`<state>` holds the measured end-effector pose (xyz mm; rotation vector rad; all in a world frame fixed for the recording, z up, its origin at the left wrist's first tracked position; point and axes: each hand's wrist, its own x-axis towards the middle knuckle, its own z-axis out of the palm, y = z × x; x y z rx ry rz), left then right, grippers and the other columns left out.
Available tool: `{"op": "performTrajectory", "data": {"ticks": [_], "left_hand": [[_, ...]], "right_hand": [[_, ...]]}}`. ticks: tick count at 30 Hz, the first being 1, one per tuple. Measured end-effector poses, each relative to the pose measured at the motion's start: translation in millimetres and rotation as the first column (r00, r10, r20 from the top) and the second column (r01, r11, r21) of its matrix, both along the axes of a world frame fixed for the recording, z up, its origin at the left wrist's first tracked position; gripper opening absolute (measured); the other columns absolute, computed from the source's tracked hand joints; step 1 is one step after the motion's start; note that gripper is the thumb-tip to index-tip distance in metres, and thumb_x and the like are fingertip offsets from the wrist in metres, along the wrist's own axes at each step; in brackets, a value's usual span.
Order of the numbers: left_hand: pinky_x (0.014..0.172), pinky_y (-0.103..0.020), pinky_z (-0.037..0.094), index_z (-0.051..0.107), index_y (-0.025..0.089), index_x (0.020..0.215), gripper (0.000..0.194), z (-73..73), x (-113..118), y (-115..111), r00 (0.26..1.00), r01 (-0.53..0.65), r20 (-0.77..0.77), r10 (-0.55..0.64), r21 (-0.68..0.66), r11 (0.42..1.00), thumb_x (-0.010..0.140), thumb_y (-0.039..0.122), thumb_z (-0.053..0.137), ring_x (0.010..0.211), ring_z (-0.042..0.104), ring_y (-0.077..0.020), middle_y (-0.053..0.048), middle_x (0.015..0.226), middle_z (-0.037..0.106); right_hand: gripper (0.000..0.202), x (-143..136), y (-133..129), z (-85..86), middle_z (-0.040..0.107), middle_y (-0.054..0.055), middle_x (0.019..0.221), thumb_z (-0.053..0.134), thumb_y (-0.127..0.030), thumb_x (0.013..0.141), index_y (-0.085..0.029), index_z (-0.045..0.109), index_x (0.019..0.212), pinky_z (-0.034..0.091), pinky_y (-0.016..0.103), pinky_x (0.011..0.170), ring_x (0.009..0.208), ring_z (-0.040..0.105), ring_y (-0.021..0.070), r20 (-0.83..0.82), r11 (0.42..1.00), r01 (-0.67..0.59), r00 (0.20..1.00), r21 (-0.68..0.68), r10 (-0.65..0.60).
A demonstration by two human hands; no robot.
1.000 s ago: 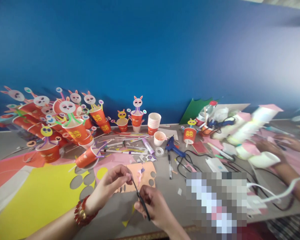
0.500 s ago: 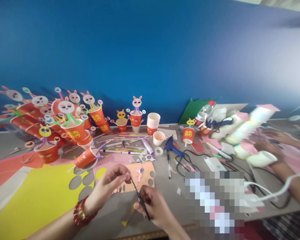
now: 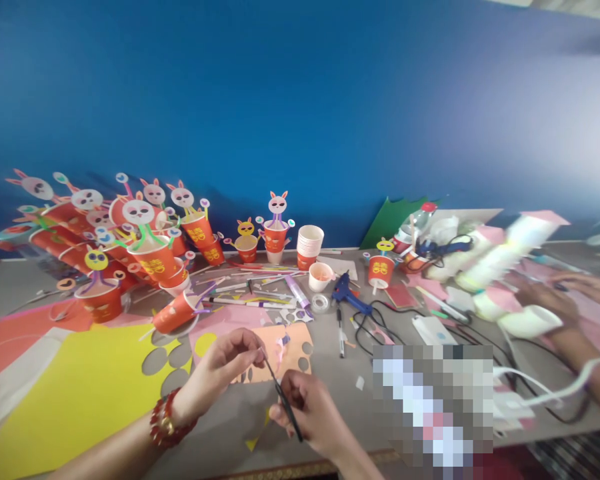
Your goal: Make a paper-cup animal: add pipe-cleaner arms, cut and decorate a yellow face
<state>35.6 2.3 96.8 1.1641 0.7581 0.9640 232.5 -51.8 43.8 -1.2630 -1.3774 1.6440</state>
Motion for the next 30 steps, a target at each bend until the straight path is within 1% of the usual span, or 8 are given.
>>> {"op": "performTrajectory", "data": {"ticks": [4,10,15,19,25,28,30], "left_hand": [[0.07,-0.024,0.047,0.061,0.015,0.079,0.023,1.3,0,0,1.0,0.006,-0.009,-0.006,-0.004,1.0,0.086,0.035,0.07,0.074,0.062,-0.0132,-0.003,0.078,0.067],[0.07,-0.024,0.048,0.062,0.015,0.079,0.024,0.5,1,1,1.0,0.004,0.016,-0.003,-0.021,1.0,0.085,0.037,0.07,0.074,0.062,-0.0137,-0.004,0.078,0.068],[0.072,-0.025,0.049,0.062,0.015,0.081,0.023,-3.6,-1,3,1.0,-0.007,0.018,0.006,0.019,1.0,0.087,0.036,0.069,0.075,0.062,-0.0138,-0.004,0.08,0.066],[0.072,-0.026,0.048,0.062,0.015,0.081,0.023,-3.8,-2,3,1.0,-0.024,0.01,0.024,0.025,0.999,0.087,0.037,0.068,0.075,0.061,-0.0142,-0.004,0.079,0.065],[0.072,-0.026,0.048,0.062,0.016,0.08,0.028,2.5,4,-3,0.998,-0.057,0.037,0.058,-0.02,0.998,0.085,0.042,0.07,0.073,0.059,-0.014,-0.003,0.078,0.063],[0.072,-0.026,0.048,0.063,0.016,0.082,0.028,1.9,8,-9,0.998,-0.069,0.007,0.07,-0.032,0.997,0.087,0.043,0.068,0.074,0.058,-0.014,-0.002,0.077,0.063],[0.073,-0.025,0.048,0.063,0.016,0.081,0.028,-0.3,10,-11,0.996,-0.087,0.009,0.088,-0.013,0.996,0.088,0.043,0.067,0.074,0.058,-0.0139,-0.002,0.077,0.063]], "right_hand": [[0.052,0,1,0.8,0.047,-0.008,0.052,0.078,-0.058,0.068,-0.022,0.04,0.069,0.03,0.018,0.041,0.041,0.045,0.007,-0.021,1.0,0.005,1.0,0.0,-0.005],[0.055,0,-1,-2.1,0.043,-0.009,0.052,0.072,-0.066,0.07,-0.023,0.039,0.068,0.03,0.018,0.039,0.039,0.043,0.0067,-0.025,1.0,0.017,1.0,-0.013,-0.017],[0.056,-1,-1,-0.5,0.041,-0.01,0.052,0.076,-0.063,0.067,-0.022,0.038,0.067,0.028,0.018,0.038,0.038,0.041,0.0057,-0.024,1.0,0.028,0.999,0.0,-0.028],[0.055,-2,0,-2.2,0.038,-0.01,0.05,0.076,-0.061,0.069,-0.023,0.037,0.067,0.026,0.018,0.039,0.038,0.04,0.0055,0.005,1.0,0.023,1.0,0.002,-0.023],[0.052,-1,-1,-9.7,0.036,-0.01,0.051,0.07,-0.06,0.075,-0.023,0.035,0.068,0.025,0.019,0.04,0.039,0.04,0.0062,0.048,0.996,0.028,0.998,0.085,-0.033],[0.051,0,-3,-11.5,0.036,-0.009,0.052,0.069,-0.059,0.077,-0.023,0.034,0.067,0.026,0.02,0.041,0.04,0.041,0.0069,0.099,0.989,0.036,0.994,0.141,-0.051],[0.052,-1,-4,-10.9,0.035,-0.009,0.053,0.069,-0.059,0.076,-0.023,0.033,0.066,0.026,0.02,0.041,0.041,0.04,0.0069,0.118,0.986,0.041,0.991,0.164,-0.061]]}}
